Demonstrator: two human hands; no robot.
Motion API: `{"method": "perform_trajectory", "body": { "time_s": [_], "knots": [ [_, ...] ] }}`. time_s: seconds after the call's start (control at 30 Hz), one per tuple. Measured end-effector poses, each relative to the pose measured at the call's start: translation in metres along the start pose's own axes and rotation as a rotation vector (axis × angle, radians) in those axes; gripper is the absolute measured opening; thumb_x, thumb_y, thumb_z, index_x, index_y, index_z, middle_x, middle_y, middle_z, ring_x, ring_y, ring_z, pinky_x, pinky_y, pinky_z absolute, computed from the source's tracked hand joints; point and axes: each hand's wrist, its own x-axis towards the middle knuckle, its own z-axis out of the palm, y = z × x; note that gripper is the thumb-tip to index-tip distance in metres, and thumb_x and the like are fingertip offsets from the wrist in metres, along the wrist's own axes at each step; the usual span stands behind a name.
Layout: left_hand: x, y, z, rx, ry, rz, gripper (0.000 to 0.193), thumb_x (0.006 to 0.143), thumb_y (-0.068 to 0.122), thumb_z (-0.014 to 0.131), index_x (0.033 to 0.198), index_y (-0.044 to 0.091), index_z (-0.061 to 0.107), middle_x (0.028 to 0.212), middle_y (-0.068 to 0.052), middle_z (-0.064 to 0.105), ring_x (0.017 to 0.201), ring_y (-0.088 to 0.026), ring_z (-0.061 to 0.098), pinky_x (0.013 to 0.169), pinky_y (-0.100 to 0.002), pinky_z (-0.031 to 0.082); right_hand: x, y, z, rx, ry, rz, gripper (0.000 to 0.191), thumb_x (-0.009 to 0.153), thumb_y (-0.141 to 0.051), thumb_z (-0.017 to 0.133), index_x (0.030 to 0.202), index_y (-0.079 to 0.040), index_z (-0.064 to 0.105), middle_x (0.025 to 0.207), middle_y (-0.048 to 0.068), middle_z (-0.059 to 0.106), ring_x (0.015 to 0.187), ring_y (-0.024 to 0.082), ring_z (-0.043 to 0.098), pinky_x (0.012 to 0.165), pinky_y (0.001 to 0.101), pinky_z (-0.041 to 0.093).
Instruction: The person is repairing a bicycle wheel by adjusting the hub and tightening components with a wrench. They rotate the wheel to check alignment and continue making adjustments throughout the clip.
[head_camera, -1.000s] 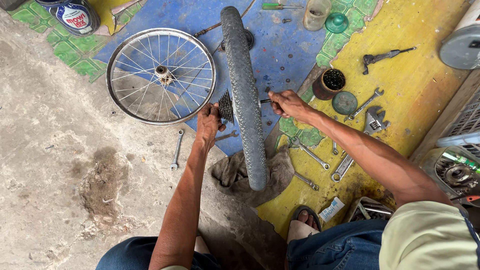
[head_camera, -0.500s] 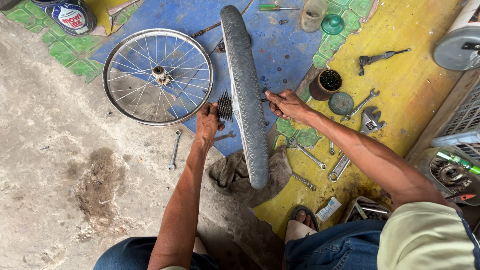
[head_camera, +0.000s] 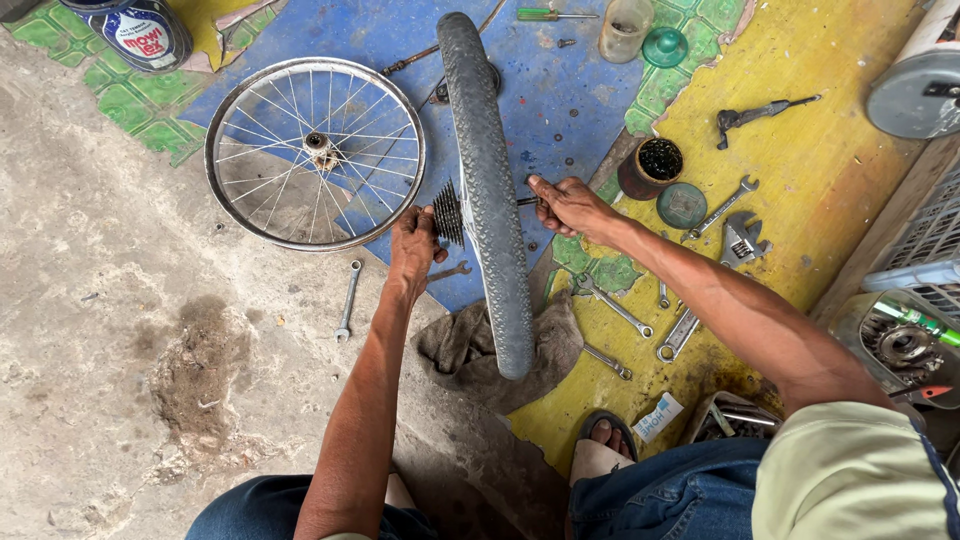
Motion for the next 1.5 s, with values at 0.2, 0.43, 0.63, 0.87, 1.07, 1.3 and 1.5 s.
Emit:
{"method": "perform_trajectory", "body": {
  "time_s": [0.2, 0.43, 0.63, 0.87, 1.07, 1.3, 1.5],
  "knots": [
    [-0.002, 0.001, 0.004, 0.034, -0.004, -0.001, 0.031, 0.107, 0.028, 0.049, 0.084, 0.008, 0.051, 0.061, 0.002, 0.037, 0.049, -0.010, 0.036, 0.043, -0.027, 0.041, -0.003, 0.003, -0.003, 0.026, -0.015, -0.155, 0.039, 0.095, -0.046, 0.060, 0.083, -0.009, 0.064, 0.066, 0.000, 0.063, 0.053, 0.006, 0.057, 0.039, 0.0227, 0.044],
    [-0.001, 0.001, 0.002, 0.037, -0.003, 0.003, 0.031, 0.107, 0.027, 0.050, 0.083, 0.008, 0.048, 0.062, 0.002, 0.038, 0.049, -0.010, 0.037, 0.043, -0.027, 0.041, -0.003, 0.003, -0.008, 0.047, -0.053, -0.039, 0.043, 0.102, -0.049, 0.057, 0.083, -0.010, 0.060, 0.062, 0.000, 0.056, 0.050, 0.006, 0.050, 0.038, 0.0227, 0.038],
    [0.000, -0.003, -0.002, -0.020, -0.018, 0.014, 0.031, 0.107, 0.028, 0.051, 0.083, 0.009, 0.048, 0.061, 0.002, 0.037, 0.048, -0.009, 0.034, 0.043, -0.028, 0.039, -0.002, 0.002, -0.001, 0.014, -0.058, -0.168, 0.051, 0.102, -0.054, 0.053, 0.080, -0.009, 0.057, 0.064, 0.001, 0.056, 0.050, 0.006, 0.048, 0.038, 0.0240, 0.038],
    [0.002, -0.007, -0.007, -0.048, -0.032, 0.010, 0.032, 0.107, 0.029, 0.052, 0.082, 0.010, 0.046, 0.062, 0.004, 0.036, 0.048, -0.008, 0.031, 0.042, -0.027, 0.038, -0.005, -0.001, 0.000, -0.008, -0.091, -0.031, 0.053, 0.100, -0.053, 0.045, 0.075, -0.010, 0.062, 0.058, 0.000, 0.059, 0.047, 0.007, 0.056, 0.037, 0.0241, 0.043],
    [0.001, -0.003, -0.003, -0.006, -0.028, 0.029, 0.030, 0.106, 0.027, 0.051, 0.083, 0.008, 0.050, 0.062, 0.002, 0.038, 0.048, -0.008, 0.034, 0.042, -0.027, 0.038, -0.003, -0.001, 0.002, -0.014, -0.018, -0.035, 0.063, 0.106, -0.056, 0.054, 0.078, 0.000, 0.059, 0.062, 0.007, 0.053, 0.048, 0.011, 0.045, 0.038, 0.0252, 0.036],
    [-0.003, -0.001, -0.001, 0.007, -0.021, 0.014, 0.030, 0.107, 0.027, 0.051, 0.083, 0.008, 0.048, 0.062, 0.002, 0.037, 0.049, -0.009, 0.035, 0.042, -0.027, 0.039, -0.003, -0.001, -0.005, 0.061, -0.085, -0.024, 0.041, 0.092, -0.052, 0.056, 0.083, -0.014, 0.066, 0.064, -0.001, 0.064, 0.052, 0.006, 0.060, 0.040, 0.0228, 0.046],
    [-0.002, -0.002, -0.002, 0.004, -0.023, 0.012, 0.031, 0.107, 0.027, 0.051, 0.083, 0.009, 0.048, 0.062, 0.002, 0.037, 0.049, -0.008, 0.034, 0.042, -0.027, 0.038, -0.004, -0.002, -0.002, -0.044, -0.003, 0.077, 0.062, 0.109, -0.054, 0.052, 0.079, 0.000, 0.060, 0.062, 0.007, 0.055, 0.049, 0.012, 0.048, 0.037, 0.0254, 0.037]
  ]
}}
